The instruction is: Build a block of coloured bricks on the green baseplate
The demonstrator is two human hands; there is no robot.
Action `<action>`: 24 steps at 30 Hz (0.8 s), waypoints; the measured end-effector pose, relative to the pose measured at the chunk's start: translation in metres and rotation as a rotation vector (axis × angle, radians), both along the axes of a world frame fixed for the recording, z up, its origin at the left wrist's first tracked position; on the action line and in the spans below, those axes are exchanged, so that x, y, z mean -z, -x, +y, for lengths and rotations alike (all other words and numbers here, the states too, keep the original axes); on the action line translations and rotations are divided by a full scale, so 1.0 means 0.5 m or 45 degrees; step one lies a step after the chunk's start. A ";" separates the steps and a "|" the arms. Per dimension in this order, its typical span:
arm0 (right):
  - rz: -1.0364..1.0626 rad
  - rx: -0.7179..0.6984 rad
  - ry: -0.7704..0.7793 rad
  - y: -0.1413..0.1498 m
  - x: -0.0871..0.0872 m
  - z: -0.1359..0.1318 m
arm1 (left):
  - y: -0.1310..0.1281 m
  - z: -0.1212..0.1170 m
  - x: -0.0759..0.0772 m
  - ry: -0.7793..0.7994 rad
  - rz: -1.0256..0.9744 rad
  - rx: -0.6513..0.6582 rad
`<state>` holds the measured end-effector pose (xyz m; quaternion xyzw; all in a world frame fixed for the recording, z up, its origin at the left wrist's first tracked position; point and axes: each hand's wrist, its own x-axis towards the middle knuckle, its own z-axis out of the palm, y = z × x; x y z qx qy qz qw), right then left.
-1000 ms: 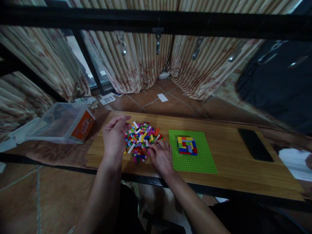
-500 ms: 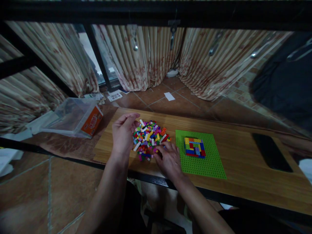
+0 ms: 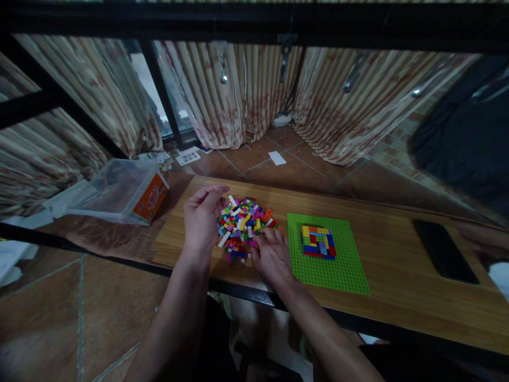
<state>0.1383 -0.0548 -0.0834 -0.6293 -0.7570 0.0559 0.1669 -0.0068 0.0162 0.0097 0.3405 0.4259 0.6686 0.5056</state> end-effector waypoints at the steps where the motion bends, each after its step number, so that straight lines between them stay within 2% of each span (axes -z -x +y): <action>1: 0.018 0.002 0.017 0.003 0.000 0.004 | -0.001 0.000 0.000 0.004 -0.009 0.003; 7: 0.184 0.050 0.091 0.011 0.001 0.019 | -0.004 0.000 -0.001 0.028 -0.005 -0.015; 16: 0.328 0.060 -0.033 0.020 0.007 0.010 | -0.009 0.001 0.000 0.004 0.069 -0.025; 20: 0.509 0.051 -0.071 0.012 -0.009 0.005 | -0.015 0.002 0.004 0.016 0.105 -0.002; 24: 0.788 0.023 -0.029 -0.026 -0.036 -0.014 | -0.030 0.000 0.010 0.049 0.122 0.061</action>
